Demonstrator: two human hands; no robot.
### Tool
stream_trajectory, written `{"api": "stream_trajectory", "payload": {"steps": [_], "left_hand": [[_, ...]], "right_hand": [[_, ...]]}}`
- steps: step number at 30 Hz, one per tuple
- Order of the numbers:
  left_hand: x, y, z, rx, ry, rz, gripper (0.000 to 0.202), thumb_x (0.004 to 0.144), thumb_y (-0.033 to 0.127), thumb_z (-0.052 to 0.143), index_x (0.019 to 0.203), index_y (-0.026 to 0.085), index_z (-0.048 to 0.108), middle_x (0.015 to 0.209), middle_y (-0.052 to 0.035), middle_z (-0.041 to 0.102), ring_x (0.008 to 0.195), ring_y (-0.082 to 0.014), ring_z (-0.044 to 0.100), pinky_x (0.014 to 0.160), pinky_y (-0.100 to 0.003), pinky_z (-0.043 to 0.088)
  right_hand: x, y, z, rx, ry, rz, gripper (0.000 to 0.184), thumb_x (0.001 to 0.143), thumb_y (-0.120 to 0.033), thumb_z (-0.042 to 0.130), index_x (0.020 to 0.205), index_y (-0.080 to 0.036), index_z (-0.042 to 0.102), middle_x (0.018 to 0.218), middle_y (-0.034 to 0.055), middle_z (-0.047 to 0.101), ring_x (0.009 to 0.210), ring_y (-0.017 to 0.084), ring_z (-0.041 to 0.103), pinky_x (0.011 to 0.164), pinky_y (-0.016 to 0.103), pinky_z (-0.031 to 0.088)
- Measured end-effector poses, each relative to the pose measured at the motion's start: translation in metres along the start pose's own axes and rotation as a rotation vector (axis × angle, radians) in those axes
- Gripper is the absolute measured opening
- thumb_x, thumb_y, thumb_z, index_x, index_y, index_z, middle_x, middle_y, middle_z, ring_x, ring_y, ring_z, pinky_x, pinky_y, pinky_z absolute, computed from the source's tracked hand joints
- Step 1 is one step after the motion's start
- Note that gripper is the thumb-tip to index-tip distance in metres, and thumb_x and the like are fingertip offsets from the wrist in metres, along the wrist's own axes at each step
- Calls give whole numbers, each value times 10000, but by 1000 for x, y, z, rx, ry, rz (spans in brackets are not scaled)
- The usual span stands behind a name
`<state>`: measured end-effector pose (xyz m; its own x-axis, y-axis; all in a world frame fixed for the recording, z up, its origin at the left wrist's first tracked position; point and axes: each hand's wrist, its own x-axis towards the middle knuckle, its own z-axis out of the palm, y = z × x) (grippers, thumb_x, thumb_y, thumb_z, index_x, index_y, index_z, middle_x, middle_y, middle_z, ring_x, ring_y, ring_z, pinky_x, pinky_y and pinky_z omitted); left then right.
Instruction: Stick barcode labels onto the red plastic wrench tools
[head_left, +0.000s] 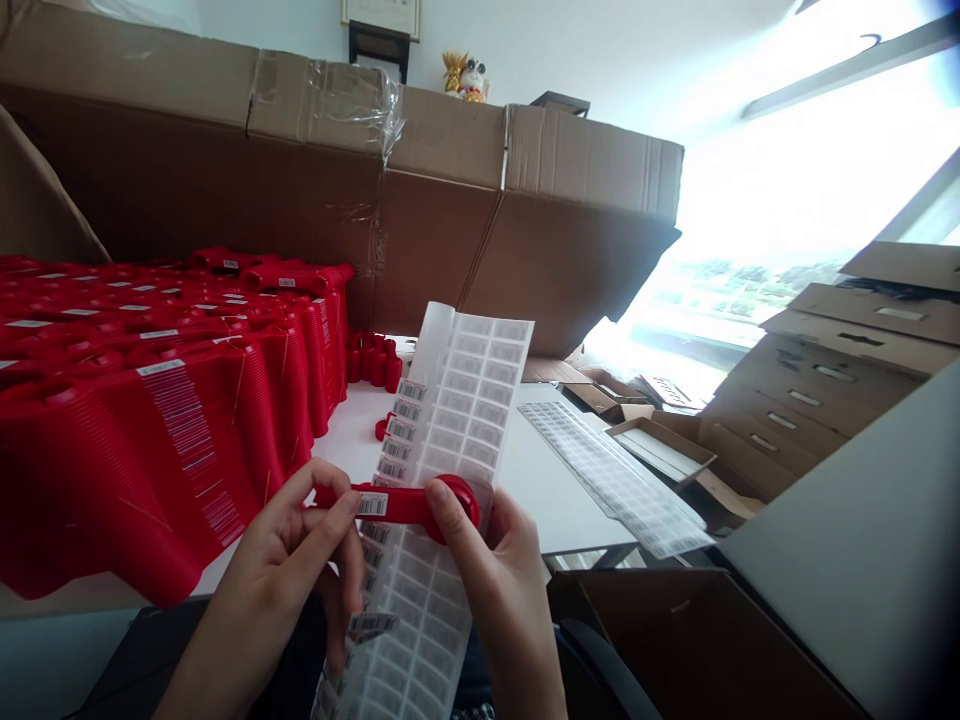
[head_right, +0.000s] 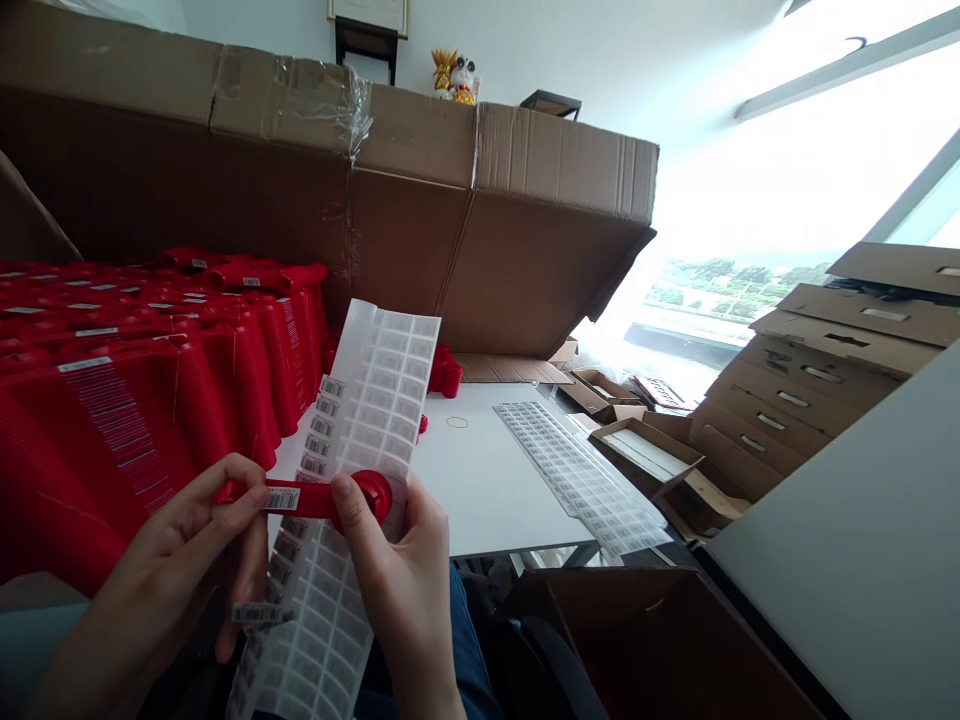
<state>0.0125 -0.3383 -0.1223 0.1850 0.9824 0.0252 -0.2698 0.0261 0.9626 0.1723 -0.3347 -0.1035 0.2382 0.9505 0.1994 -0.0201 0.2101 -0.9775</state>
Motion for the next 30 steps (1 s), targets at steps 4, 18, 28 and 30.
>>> {"api": "stream_trajectory", "payload": {"steps": [4,18,28,30], "left_hand": [[0,0,-1,11,1,4,299,978,519,609,892,263,482,503,99,618,328,-114,558,325,-156,463],[9,-5,0,39,-5,43,340,970,527,626,860,242,476,466,92,627,323,-102,564,374,-150,462],[20,-10,5,102,140,46,537,868,563,738,833,276,285,470,93,637,332,-96,529,305,-100,373],[21,-7,3,120,148,58,539,863,575,738,901,286,285,511,95,656,337,-105,539,285,-95,360]], "right_hand": [[-1,-1,-1,2,-11,13,370,790,-536,785,730,-182,697,685,17,674,681,166,583,636,269,494],[-2,-1,-2,1,-21,3,356,799,-521,785,752,-177,703,667,21,672,676,184,612,632,281,490],[2,3,-5,-9,4,-16,393,767,-549,805,717,-175,695,660,21,655,642,175,573,596,277,464],[5,6,-6,-34,23,-38,401,775,-558,796,724,-172,700,656,23,656,640,178,573,588,280,456]]}}
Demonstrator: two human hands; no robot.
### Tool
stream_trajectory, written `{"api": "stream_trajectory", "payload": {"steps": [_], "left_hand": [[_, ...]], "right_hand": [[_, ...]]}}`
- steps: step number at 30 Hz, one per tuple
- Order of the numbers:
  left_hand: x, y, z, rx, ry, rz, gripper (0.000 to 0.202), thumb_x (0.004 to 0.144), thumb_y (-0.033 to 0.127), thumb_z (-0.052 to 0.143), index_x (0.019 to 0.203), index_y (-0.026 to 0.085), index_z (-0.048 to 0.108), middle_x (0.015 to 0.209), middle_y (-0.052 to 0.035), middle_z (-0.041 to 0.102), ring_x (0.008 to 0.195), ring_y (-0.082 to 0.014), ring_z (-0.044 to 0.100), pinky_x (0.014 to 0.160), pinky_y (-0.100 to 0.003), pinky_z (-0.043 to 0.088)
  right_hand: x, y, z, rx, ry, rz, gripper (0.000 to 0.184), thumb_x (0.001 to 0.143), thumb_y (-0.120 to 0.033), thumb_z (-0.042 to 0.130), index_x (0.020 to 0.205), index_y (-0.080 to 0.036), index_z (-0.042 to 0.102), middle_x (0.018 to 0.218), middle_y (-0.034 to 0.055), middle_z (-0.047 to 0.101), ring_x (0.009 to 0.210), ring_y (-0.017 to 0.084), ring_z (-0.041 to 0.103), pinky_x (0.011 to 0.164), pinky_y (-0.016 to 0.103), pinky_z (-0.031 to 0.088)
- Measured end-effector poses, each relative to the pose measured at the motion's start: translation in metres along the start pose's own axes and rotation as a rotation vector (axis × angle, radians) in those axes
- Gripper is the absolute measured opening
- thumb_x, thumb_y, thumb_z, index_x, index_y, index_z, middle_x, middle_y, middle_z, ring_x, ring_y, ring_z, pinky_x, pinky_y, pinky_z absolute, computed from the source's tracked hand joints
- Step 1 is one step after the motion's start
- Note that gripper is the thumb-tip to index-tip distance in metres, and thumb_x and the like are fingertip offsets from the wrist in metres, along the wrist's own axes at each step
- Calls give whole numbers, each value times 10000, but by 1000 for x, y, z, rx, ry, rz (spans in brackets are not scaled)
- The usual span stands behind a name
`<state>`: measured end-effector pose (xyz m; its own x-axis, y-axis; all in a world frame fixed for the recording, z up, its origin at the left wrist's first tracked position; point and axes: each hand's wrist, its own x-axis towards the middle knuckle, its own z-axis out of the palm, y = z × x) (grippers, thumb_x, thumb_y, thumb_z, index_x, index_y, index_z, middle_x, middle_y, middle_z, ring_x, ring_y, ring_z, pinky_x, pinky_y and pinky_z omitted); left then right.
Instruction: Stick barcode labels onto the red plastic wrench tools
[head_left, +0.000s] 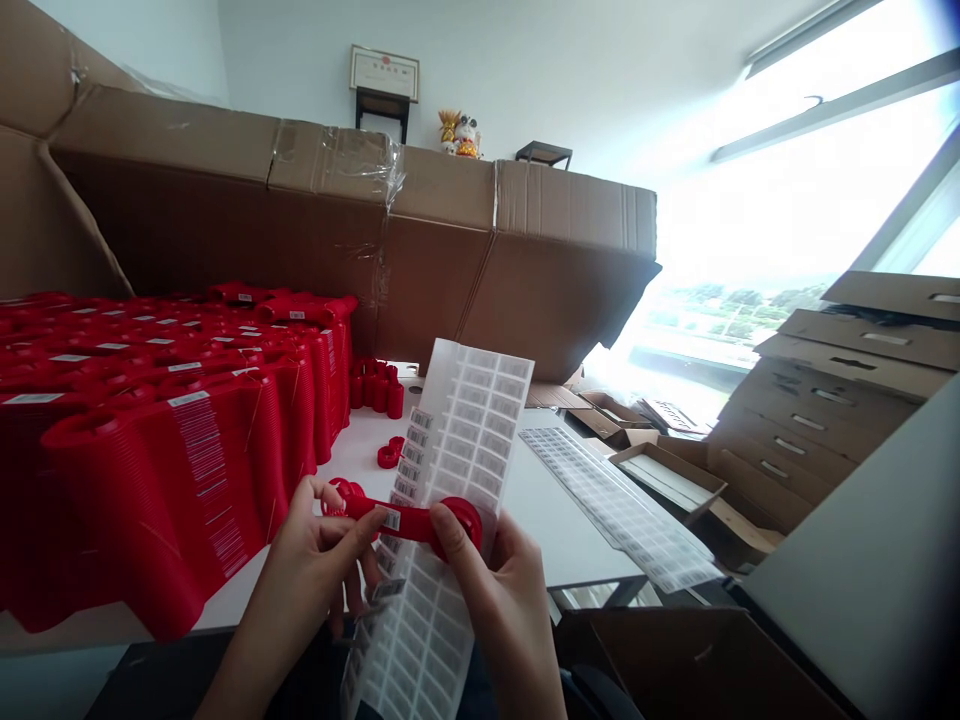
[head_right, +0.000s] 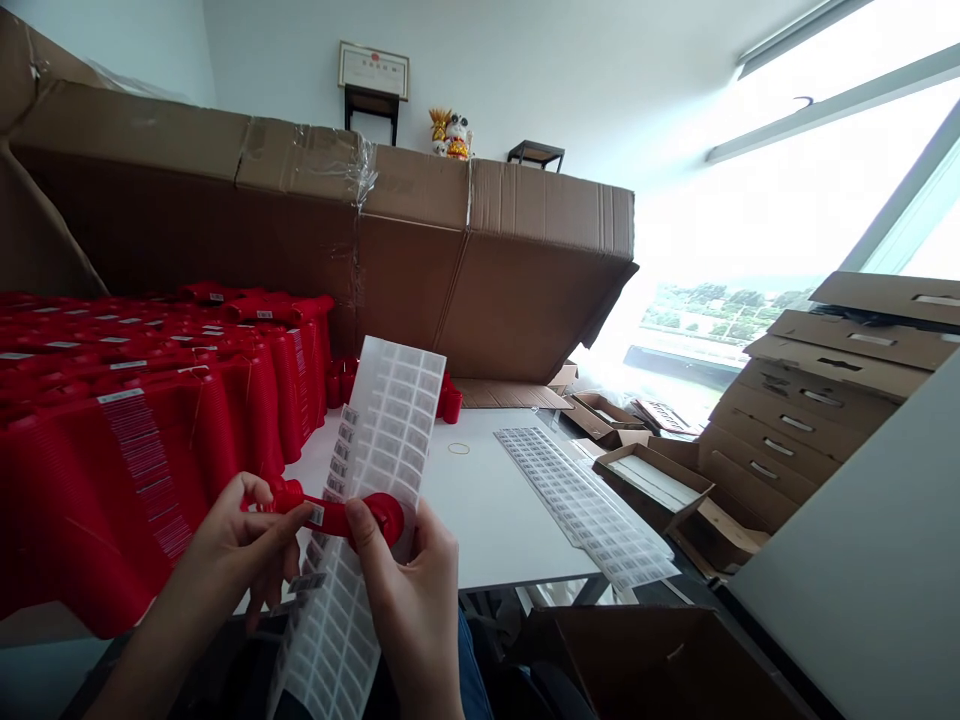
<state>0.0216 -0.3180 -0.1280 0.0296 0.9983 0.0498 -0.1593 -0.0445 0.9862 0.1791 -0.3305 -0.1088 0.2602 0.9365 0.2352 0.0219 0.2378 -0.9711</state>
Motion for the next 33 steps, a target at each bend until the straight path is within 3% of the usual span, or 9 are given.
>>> {"api": "stream_trajectory", "payload": {"steps": [4,8,11,14,17,21,24,29,33], "left_hand": [[-16,14,-7,-64,-4,26,482,904,605,657,1088,303,328,745,54,719,335,-117,564,234,-127,367],[-36,23,-6,-84,264,290,458,887,462,711,1129,367,333,1397,-61,601,524,-113,674,275,-149,419],[-32,19,3,95,487,599,649,752,302,844,1127,363,318,1632,-67,298,1161,-294,671,713,-339,665],[-21,11,11,298,511,613,708,715,324,868,1197,331,350,1642,-104,200,1460,-403,363,1099,-557,499],[-18,8,12,373,496,600,657,769,357,830,1240,307,374,1572,-135,293,1400,-396,407,1125,-595,426],[-23,13,5,297,569,649,552,742,303,861,1112,287,451,1419,-94,435,1066,-275,592,894,-441,576],[-27,15,-1,146,580,687,603,698,231,859,1135,291,448,1335,-70,455,907,-204,582,789,-374,609],[-35,18,-13,71,412,586,584,780,234,789,1231,337,434,1322,-68,453,1009,-237,582,866,-396,615],[-42,22,-25,11,255,464,568,805,214,779,1246,387,466,1291,-51,495,978,-233,603,709,-327,624]], "right_hand": [[7,5,-3,9,21,18,430,778,-583,790,737,-161,720,655,29,664,644,186,584,586,286,457],[11,7,-4,38,27,32,455,763,-602,800,756,-152,734,673,41,686,653,200,612,591,294,467],[7,7,1,29,20,13,459,769,-608,792,765,-152,735,670,44,688,648,207,623,589,299,479],[0,7,8,-3,-2,-29,433,776,-592,789,764,-164,729,641,32,666,628,213,627,578,307,489],[-3,6,11,-29,-13,-42,417,783,-586,782,792,-172,738,647,34,675,631,224,643,580,318,509],[1,5,8,-21,-12,-3,427,777,-603,779,810,-177,758,698,52,726,680,241,669,616,334,537],[6,4,5,-4,-3,1,409,765,-589,798,813,-184,769,733,54,752,709,240,682,661,336,551],[10,4,1,-3,21,39,431,740,-598,820,803,-174,776,710,51,741,669,227,675,587,310,537],[15,4,-4,1,48,46,436,731,-585,837,848,-168,786,755,74,762,740,263,706,614,336,561]]}}
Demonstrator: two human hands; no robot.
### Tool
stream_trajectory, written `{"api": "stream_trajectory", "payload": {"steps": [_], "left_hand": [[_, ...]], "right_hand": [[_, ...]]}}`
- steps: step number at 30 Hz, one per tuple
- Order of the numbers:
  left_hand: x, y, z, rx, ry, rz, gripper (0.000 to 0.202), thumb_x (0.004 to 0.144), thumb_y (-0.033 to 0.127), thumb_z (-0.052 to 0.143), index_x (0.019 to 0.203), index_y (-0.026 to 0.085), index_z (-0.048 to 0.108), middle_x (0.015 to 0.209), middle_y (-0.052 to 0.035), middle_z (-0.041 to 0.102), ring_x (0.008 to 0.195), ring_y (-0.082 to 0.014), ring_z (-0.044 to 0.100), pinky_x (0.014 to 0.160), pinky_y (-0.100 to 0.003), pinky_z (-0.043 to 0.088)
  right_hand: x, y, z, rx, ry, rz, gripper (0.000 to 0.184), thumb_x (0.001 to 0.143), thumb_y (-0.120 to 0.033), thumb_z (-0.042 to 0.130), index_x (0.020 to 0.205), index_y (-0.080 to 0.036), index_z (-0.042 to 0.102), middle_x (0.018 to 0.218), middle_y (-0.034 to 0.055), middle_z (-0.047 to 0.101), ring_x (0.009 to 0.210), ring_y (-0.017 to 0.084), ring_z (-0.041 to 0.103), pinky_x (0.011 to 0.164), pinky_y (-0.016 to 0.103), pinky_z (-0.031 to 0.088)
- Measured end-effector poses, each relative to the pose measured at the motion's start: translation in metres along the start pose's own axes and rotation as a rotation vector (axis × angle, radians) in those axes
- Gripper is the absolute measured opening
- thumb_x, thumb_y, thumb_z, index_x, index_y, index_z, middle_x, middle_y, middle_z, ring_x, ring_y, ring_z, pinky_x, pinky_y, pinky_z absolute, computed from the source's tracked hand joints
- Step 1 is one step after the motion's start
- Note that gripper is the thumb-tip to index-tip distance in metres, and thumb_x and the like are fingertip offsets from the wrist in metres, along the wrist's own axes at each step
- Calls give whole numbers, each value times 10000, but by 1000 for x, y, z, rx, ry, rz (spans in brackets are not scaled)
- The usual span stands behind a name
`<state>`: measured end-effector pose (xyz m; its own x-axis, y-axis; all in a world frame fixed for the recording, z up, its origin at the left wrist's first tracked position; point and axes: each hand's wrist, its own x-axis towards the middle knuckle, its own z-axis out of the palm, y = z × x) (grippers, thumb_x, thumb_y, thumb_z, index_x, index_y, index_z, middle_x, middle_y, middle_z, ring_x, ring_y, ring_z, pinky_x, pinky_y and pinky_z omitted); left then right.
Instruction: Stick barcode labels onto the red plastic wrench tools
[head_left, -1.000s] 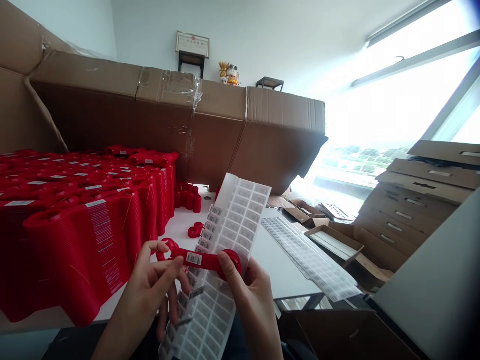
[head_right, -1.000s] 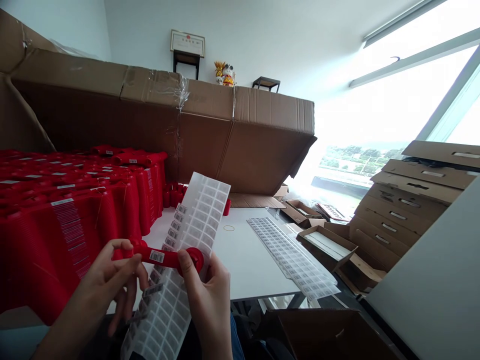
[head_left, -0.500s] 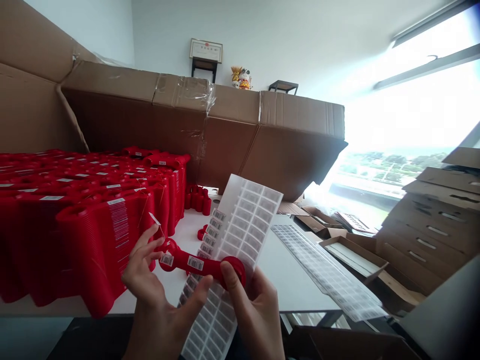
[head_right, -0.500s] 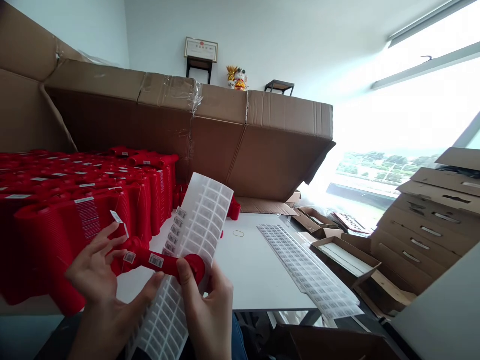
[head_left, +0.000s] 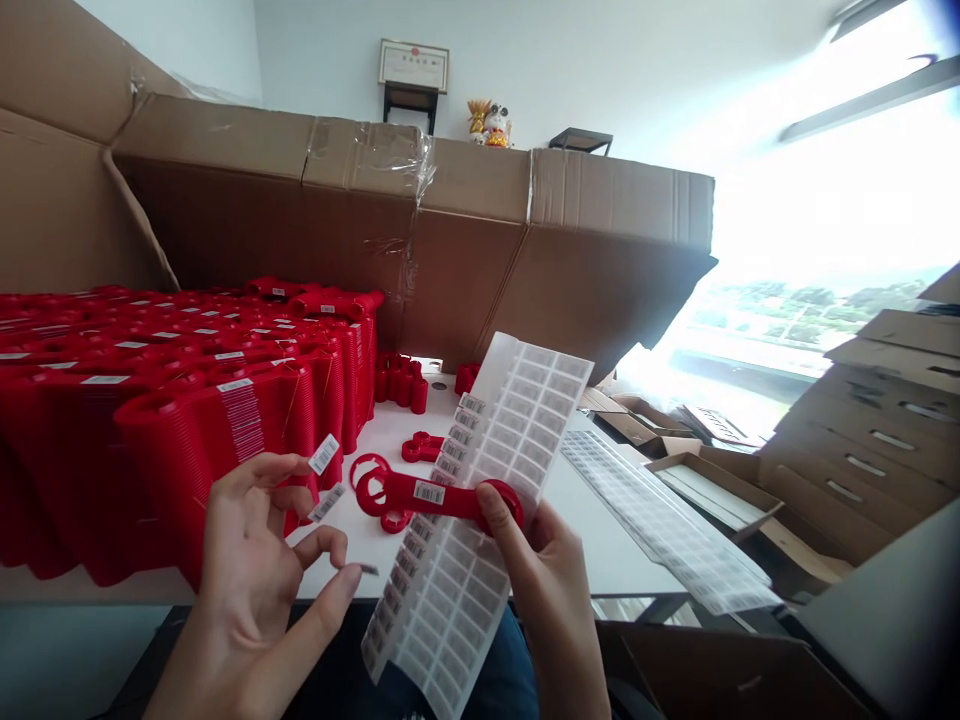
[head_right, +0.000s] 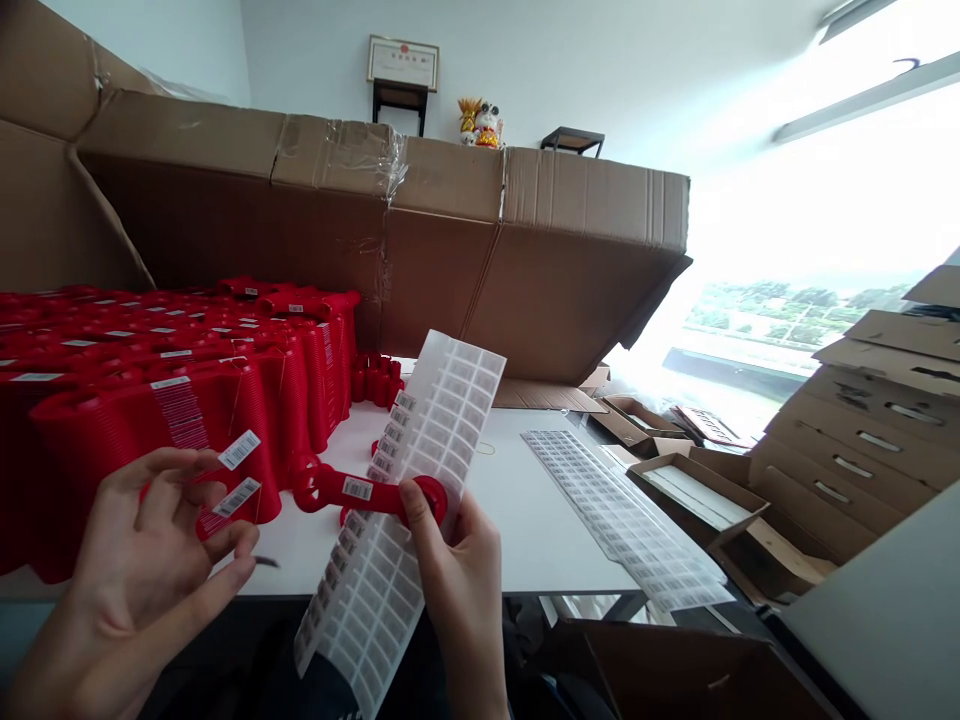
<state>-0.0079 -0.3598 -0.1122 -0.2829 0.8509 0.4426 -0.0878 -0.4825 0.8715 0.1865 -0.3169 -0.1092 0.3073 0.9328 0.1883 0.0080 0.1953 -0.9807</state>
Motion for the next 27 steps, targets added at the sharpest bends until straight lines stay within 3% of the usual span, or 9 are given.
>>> {"api": "stream_trajectory", "payload": {"steps": [3,5,7,9,12,16,21,24,27], "left_hand": [[3,-1,-1,17,31,24,569,772,241,803,1222,382,484,1299,-36,486,943,-222,601,697,-336,622],[5,-5,6,119,152,198,674,701,256,863,1230,362,460,1364,-36,436,1101,-262,587,885,-407,622],[7,-10,15,299,267,366,792,650,287,913,1259,325,407,1459,-66,358,1347,-322,459,1132,-488,490],[8,-13,25,469,253,415,839,692,327,909,1304,299,336,1561,-111,262,1512,-349,263,1274,-530,284],[8,-18,33,502,150,304,851,789,341,853,1387,315,248,1663,-130,141,1576,-337,149,1304,-511,202],[12,-27,32,322,105,115,786,842,357,800,1413,326,260,1619,-129,277,1519,-306,326,1241,-495,343],[19,-35,24,98,34,152,551,898,318,737,1261,319,323,1550,-121,384,1442,-298,459,1172,-537,426],[22,-36,14,129,1,64,598,842,400,803,1275,312,400,1578,-123,372,1490,-340,383,1213,-593,345],[28,-35,3,273,-110,-76,425,818,542,793,1082,268,605,1603,-103,342,1540,-387,251,1249,-642,212]], "right_hand": [[1,1,-1,-17,6,-9,435,739,-587,828,870,-175,781,787,79,773,777,280,717,634,353,573],[-1,1,1,-36,-4,-19,435,748,-596,813,859,-177,772,778,74,770,759,272,711,632,352,566],[-6,1,5,-57,-22,-39,416,760,-590,801,820,-180,759,736,62,754,723,256,694,629,344,554],[-14,-1,10,-51,-58,-53,391,775,-574,792,780,-185,746,701,50,737,694,240,680,625,329,540],[-24,-3,15,18,-112,-49,375,789,-565,785,772,-193,743,673,31,709,677,217,664,629,303,531],[-30,-6,15,52,-101,-39,377,758,-560,815,740,-193,730,644,14,674,627,178,599,589,273,488],[-21,-6,7,156,-65,4,385,730,-561,843,720,-195,723,664,20,688,665,198,633,612,277,504],[-11,-5,1,266,-91,64,373,735,-553,844,777,-195,748,728,50,737,730,249,689,666,323,543],[0,-1,-7,332,-100,86,390,745,-558,841,841,-188,765,800,71,768,786,273,716,727,360,568]]}}
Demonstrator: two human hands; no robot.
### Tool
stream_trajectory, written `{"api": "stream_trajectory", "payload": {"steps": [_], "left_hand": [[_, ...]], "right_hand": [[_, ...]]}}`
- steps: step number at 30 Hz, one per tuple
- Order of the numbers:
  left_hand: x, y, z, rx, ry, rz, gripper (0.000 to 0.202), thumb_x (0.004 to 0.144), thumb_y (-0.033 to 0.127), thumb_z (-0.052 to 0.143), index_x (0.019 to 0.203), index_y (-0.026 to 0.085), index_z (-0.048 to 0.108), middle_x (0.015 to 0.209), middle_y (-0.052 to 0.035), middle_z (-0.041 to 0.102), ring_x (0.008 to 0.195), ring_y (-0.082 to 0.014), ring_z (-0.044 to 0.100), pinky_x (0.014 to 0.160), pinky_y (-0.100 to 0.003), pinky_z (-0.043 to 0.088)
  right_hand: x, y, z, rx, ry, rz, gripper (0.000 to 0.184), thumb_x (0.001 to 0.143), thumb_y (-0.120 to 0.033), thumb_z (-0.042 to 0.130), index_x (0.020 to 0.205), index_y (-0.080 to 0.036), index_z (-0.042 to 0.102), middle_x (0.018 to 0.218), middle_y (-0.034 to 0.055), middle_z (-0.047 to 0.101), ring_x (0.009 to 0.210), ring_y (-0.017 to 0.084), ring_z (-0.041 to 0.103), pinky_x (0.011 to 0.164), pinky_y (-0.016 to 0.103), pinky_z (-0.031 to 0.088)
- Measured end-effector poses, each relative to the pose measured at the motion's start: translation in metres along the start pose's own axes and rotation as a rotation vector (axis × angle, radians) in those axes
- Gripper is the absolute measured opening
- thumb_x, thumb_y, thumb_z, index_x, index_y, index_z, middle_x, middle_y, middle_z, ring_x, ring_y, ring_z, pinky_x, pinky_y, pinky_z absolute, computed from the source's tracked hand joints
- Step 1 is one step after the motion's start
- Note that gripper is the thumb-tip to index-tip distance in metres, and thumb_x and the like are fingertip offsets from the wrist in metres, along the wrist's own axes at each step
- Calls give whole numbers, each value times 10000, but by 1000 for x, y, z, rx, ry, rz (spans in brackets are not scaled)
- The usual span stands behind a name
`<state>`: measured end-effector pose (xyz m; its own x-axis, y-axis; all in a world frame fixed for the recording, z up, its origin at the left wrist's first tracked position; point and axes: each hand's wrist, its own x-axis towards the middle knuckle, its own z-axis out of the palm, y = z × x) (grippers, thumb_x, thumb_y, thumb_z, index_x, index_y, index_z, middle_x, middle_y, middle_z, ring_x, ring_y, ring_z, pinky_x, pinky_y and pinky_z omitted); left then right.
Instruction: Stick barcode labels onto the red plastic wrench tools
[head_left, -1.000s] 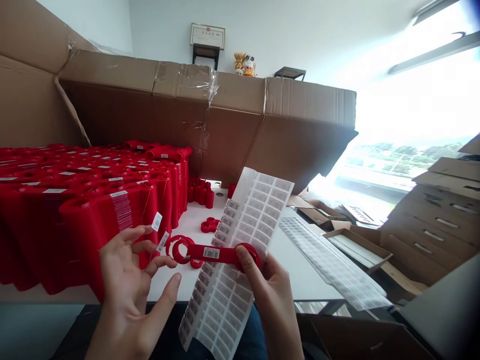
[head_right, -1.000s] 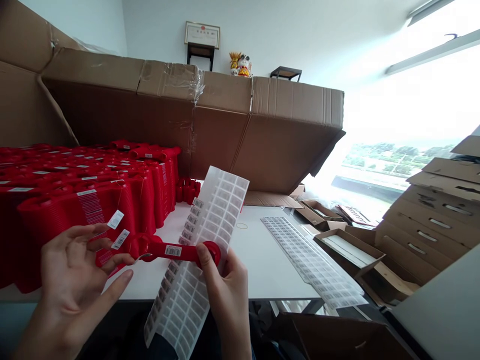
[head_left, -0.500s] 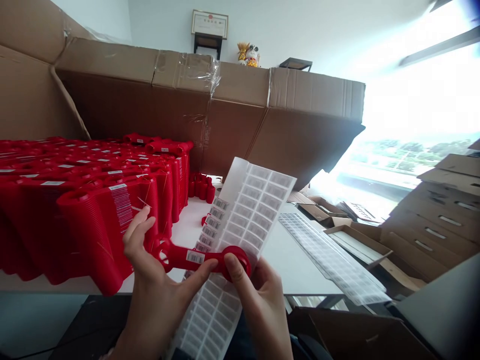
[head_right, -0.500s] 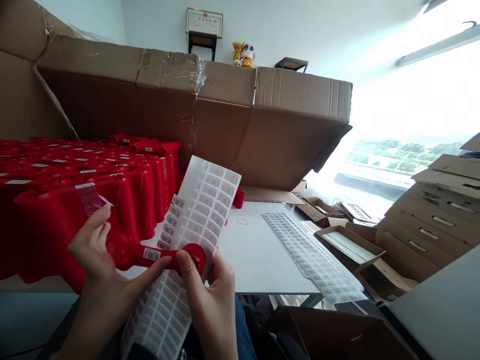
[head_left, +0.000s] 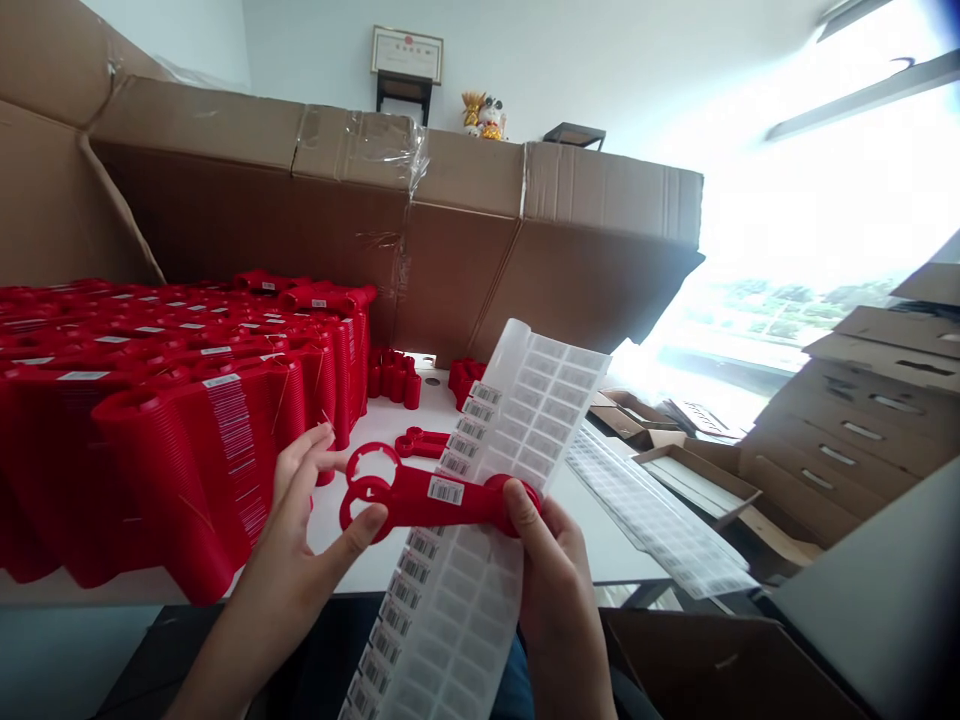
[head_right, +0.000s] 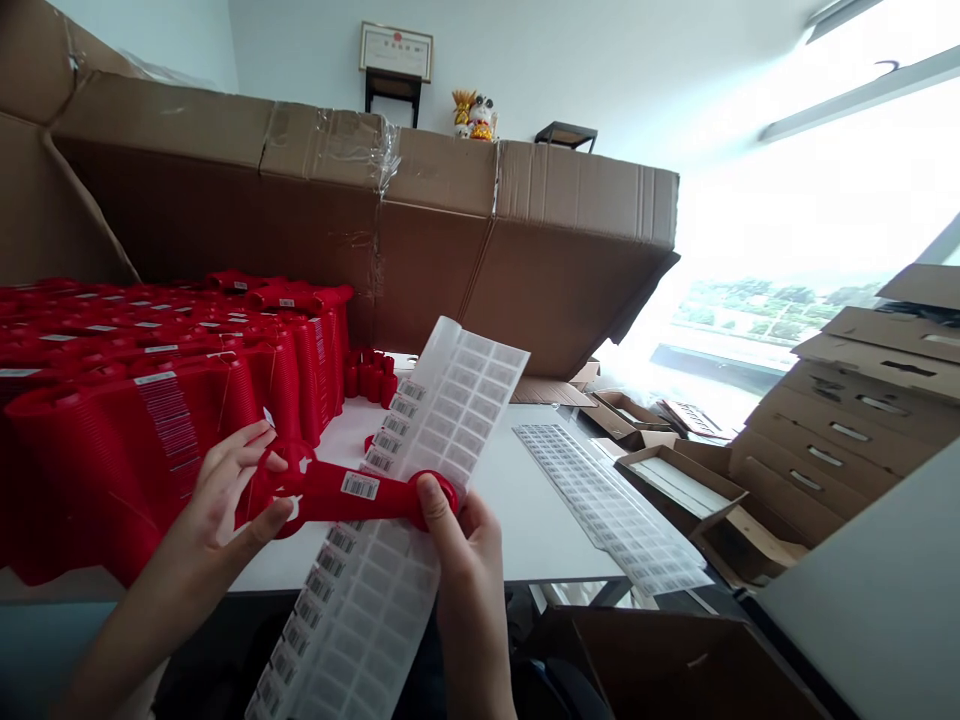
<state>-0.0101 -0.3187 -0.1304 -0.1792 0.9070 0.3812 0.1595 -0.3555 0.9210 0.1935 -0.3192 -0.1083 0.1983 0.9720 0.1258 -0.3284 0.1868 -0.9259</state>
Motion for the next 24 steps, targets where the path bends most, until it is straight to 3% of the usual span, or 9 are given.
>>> {"api": "stream_trajectory", "payload": {"steps": [2,8,11,15,20,24], "left_hand": [[3,1,-6,16,-114,-72,351,856,584,735,970,261,662,1620,-69,324,1551,-379,211,1257,-628,189],[12,9,-17,-237,-391,-285,333,872,566,727,1069,299,747,1637,-1,371,1528,-339,269,1266,-556,201],[14,6,-20,-295,-402,-308,342,891,540,718,1146,314,748,1645,1,366,1519,-333,284,1249,-558,241],[15,2,-19,-288,-383,-320,315,877,520,741,1103,302,766,1641,-15,371,1554,-314,198,1273,-539,163],[15,5,-19,-294,-399,-311,259,892,525,718,959,284,783,1587,-35,416,1495,-346,327,1255,-576,184],[15,5,-22,-285,-361,-324,262,878,527,736,1011,310,795,1601,-29,410,1488,-371,337,1237,-616,204]], "right_hand": [[5,0,-7,-6,-11,16,408,747,-569,843,862,-184,767,840,79,778,815,275,722,758,371,576],[13,-4,-27,-129,-279,145,471,773,-576,832,1044,-195,779,1067,109,794,1023,302,723,903,400,564],[15,-7,-33,-182,-443,150,440,819,-542,807,1103,-208,773,1121,96,784,1087,291,709,923,376,555],[15,-9,-42,-193,-591,170,426,844,-506,797,1165,-229,760,1130,70,774,1138,278,684,946,366,544],[12,-9,-54,-132,-665,238,433,850,-460,812,1246,-303,735,1231,17,741,1209,238,632,1029,355,493],[15,-2,-56,-112,-671,263,436,871,-461,793,1273,-312,714,1278,15,719,1240,231,610,1039,354,482]]}}
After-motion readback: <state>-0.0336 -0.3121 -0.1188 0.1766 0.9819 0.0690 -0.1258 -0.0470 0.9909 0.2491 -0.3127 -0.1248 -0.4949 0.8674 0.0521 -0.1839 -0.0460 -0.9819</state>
